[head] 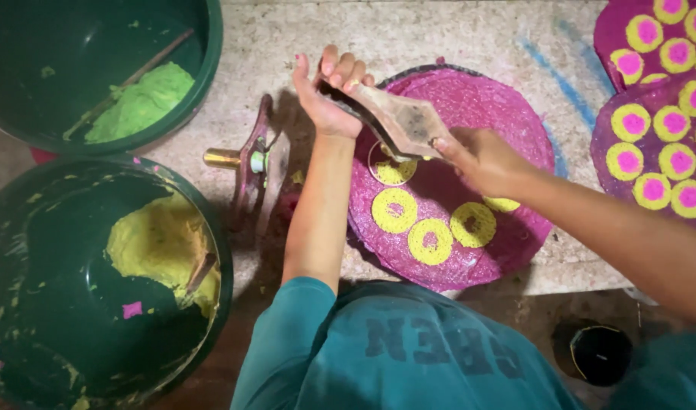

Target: The person scoops yellow paste into a handheld press and stamps circular shapes onto a pink glittery sheet. They repeat this process to form multiple rows of yellow circles, then lift and stack the finished sheets. The person also handles a black plastic tray and a green bowl containing the paste.

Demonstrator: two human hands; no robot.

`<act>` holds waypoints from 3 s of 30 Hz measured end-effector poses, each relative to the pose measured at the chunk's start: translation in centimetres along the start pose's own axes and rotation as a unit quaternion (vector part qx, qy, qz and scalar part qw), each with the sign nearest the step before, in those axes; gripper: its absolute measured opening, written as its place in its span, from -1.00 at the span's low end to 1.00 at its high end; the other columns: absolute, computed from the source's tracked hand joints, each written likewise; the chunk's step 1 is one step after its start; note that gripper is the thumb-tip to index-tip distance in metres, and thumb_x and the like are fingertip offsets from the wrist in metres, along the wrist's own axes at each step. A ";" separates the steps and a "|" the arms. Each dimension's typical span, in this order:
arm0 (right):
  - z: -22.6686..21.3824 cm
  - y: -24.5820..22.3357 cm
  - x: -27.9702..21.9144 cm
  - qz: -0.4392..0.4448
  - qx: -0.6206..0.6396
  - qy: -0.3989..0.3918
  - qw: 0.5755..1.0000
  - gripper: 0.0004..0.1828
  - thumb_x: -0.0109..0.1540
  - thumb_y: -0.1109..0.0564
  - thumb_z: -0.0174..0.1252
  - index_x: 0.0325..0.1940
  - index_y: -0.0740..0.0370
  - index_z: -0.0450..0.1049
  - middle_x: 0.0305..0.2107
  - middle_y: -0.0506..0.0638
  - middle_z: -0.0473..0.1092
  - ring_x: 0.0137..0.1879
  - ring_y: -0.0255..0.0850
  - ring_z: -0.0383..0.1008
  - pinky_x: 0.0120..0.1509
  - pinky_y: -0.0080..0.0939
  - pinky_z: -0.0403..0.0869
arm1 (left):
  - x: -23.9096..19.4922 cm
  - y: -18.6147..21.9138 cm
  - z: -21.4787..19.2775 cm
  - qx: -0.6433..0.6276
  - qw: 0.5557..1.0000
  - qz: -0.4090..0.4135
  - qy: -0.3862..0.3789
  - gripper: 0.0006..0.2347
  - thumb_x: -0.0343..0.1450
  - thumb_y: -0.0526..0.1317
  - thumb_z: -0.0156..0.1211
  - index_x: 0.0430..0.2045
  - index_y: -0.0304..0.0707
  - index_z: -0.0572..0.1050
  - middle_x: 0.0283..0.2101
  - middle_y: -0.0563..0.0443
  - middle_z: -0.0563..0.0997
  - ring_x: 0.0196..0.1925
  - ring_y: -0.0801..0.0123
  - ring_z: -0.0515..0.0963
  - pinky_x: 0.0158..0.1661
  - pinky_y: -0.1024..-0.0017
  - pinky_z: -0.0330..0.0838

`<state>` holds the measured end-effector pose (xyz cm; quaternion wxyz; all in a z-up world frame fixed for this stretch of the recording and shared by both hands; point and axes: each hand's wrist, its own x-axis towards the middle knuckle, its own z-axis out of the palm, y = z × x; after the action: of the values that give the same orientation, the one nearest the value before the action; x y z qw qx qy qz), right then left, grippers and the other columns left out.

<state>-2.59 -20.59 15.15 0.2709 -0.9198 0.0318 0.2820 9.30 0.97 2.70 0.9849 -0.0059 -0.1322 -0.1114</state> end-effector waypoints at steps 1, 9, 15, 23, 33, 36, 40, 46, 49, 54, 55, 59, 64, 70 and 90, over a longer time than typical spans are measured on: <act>0.5 0.0 0.1 -0.013 0.012 0.006 1.000 -0.29 0.36 -0.35 -0.25 0.13 0.27 0.48 -0.60 0.04 0.43 -0.49 -0.16 0.49 -0.33 -0.09 0.51 | -0.1 0.6 0.2 0.003 1.000 -0.001 0.001 -0.66 0.51 0.16 -0.08 -0.51 -0.03 0.29 -0.55 0.25 0.26 -0.44 0.48 0.32 -0.16 0.33 0.41; 0.5 0.7 -0.3 0.033 0.020 -0.064 0.997 -0.21 0.39 -0.39 -0.30 -0.05 0.35 0.56 -0.60 0.05 0.45 -0.47 -0.20 0.52 -0.31 -0.12 0.53 | -2.3 -0.7 -0.7 -0.020 0.994 0.010 0.104 -0.68 0.46 0.13 -0.10 -0.57 -0.03 0.28 -0.59 0.23 0.27 -0.48 0.44 0.28 -0.25 0.33 0.30; -1.9 1.1 -0.2 0.065 -0.050 0.003 0.997 -0.38 0.41 -0.34 -0.19 0.13 0.18 0.46 -0.51 0.11 0.48 -0.42 0.00 0.54 -0.27 -0.01 0.51 | -0.9 -3.3 -1.9 -0.047 0.997 0.025 0.062 -0.71 0.47 0.10 -0.11 -0.52 -0.03 0.32 -0.52 0.19 0.31 -0.39 0.40 0.32 -0.18 0.31 0.29; -0.9 4.5 0.3 -0.169 0.072 0.172 0.968 -0.46 0.41 -0.24 -0.02 -0.05 0.33 0.50 -0.39 0.08 0.48 -0.26 -0.11 0.46 -0.18 -0.05 0.42 | -2.2 -1.3 -1.8 0.358 0.896 -0.106 0.242 -0.70 0.46 -0.07 0.00 -0.14 -0.32 0.51 -0.09 -0.09 0.63 0.02 0.20 0.58 0.11 0.20 0.39; 4.1 10.5 -3.6 -0.191 0.359 0.202 0.891 -0.15 0.40 -0.55 -0.33 0.01 0.29 0.45 -0.45 -0.02 0.39 -0.41 -0.27 0.35 -0.36 -0.25 0.31 | -12.5 -4.9 2.4 0.930 0.356 -0.093 0.002 -0.09 0.11 -0.04 0.57 0.35 -0.25 0.13 0.27 -0.23 0.30 0.33 -0.10 0.24 0.22 -0.09 0.14; 5.7 12.3 -5.5 -0.223 0.441 0.218 0.841 -0.12 0.38 -0.59 -0.22 0.19 0.28 0.37 -0.35 -0.02 0.39 -0.29 -0.27 0.39 -0.24 -0.24 0.36 | -12.4 -5.0 2.8 0.932 0.358 -0.056 0.009 -0.11 0.11 -0.05 0.57 0.33 -0.23 0.17 0.26 -0.21 0.34 0.32 -0.05 0.26 0.25 -0.06 0.13; 7.7 15.7 -8.9 -0.183 0.492 0.250 0.814 -0.08 0.34 -0.63 -0.19 0.23 0.28 0.36 -0.36 0.02 0.40 -0.31 -0.23 0.39 -0.25 -0.20 0.34 | -12.5 -4.8 3.6 0.931 0.361 -0.047 0.015 -0.12 0.14 -0.02 0.58 0.33 -0.25 0.18 0.25 -0.22 0.36 0.32 -0.04 0.27 0.26 -0.06 0.10; 10.9 21.1 -13.8 -0.165 0.566 0.292 0.753 -0.08 0.38 -0.64 -0.17 0.27 0.27 0.27 -0.31 0.04 0.37 -0.20 -0.19 0.38 -0.04 -0.13 0.34 | -12.5 -8.2 5.3 0.915 0.395 -0.058 -0.060 -0.12 0.15 0.00 0.58 0.34 -0.28 0.17 0.24 -0.26 0.37 0.32 -0.03 0.29 0.28 -0.05 0.04; 12.2 22.8 -15.6 -0.158 0.572 0.321 0.738 -0.06 0.36 -0.65 -0.19 0.31 0.26 0.24 -0.32 0.07 0.35 -0.19 -0.14 0.36 -0.01 -0.09 0.33 | -12.7 -10.3 5.4 0.913 0.377 -0.122 -0.096 -0.12 0.13 0.00 0.57 0.33 -0.25 0.20 0.23 -0.24 0.38 0.31 -0.02 0.28 0.30 -0.05 -0.01; 13.6 24.3 -17.9 -0.146 0.569 0.337 0.735 -0.04 0.37 -0.64 -0.26 0.35 0.27 0.24 -0.33 0.10 0.35 -0.17 -0.11 0.34 -0.02 -0.09 0.30 | -14.2 -10.1 4.0 0.905 0.368 -0.115 -0.178 -0.43 0.13 0.08 0.53 0.00 -0.08 0.54 0.36 -0.21 0.28 0.39 -0.07 0.18 0.30 -0.13 -0.09; 13.8 24.5 -18.0 -0.150 0.567 0.333 0.738 -0.03 0.37 -0.64 -0.27 0.32 0.30 0.25 -0.32 0.11 0.35 -0.18 -0.11 0.33 -0.01 -0.08 0.31 | -14.7 -9.8 3.8 0.912 0.345 -0.125 -0.185 -0.53 0.20 0.07 0.50 -0.06 -0.04 0.58 0.38 -0.15 0.29 0.42 -0.04 0.18 0.32 -0.12 -0.08; 14.3 24.3 -18.5 -0.153 0.567 0.294 0.754 -0.01 0.43 -0.65 -0.32 0.10 0.42 0.32 -0.35 0.13 0.36 -0.20 -0.12 0.36 0.00 -0.08 0.33 | -17.0 -8.9 4.1 0.922 0.295 -0.141 -0.208 -0.73 0.36 0.05 0.40 -0.15 0.05 0.62 0.43 -0.04 0.29 0.50 0.01 0.15 0.39 -0.20 -0.14; 11.2 22.3 -17.0 -0.093 0.421 0.222 0.875 -0.10 0.42 -0.56 -0.35 -0.03 0.35 0.43 -0.42 0.09 0.41 -0.37 -0.19 0.37 -0.31 -0.18 0.32 | -15.2 -8.8 4.9 0.833 0.522 -0.132 -0.125 -0.31 0.31 0.02 0.39 0.30 -0.26 0.25 0.48 -0.31 0.12 0.49 -0.09 0.05 0.34 -0.23 -0.13; 4.9 16.6 -11.1 0.057 0.315 -0.062 0.945 -0.26 0.37 -0.40 -0.34 -0.22 0.24 0.52 -0.48 0.07 0.49 -0.37 -0.20 0.48 -0.25 -0.13 0.48 | -8.8 -11.3 5.3 0.114 0.980 -0.161 0.038 -0.62 0.52 0.02 0.24 0.09 -0.19 0.39 0.07 -0.06 0.50 0.17 0.21 0.49 0.32 0.19 0.33; 0.1 7.4 -9.2 0.025 -0.093 0.056 0.994 -0.32 0.41 -0.33 -0.24 0.03 0.23 0.59 -0.34 0.34 0.54 -0.11 0.26 0.55 0.04 0.21 0.45 | -7.3 -12.1 0.4 -0.005 0.961 0.003 0.275 -0.75 0.47 -0.05 0.06 -0.61 0.03 0.25 -0.62 0.29 0.25 -0.55 0.53 0.28 -0.29 0.39 0.32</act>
<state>-11.86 -27.74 16.46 0.1752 -0.9542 0.0433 0.2384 -0.31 -9.21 0.98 0.9835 0.0201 0.1444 -0.1068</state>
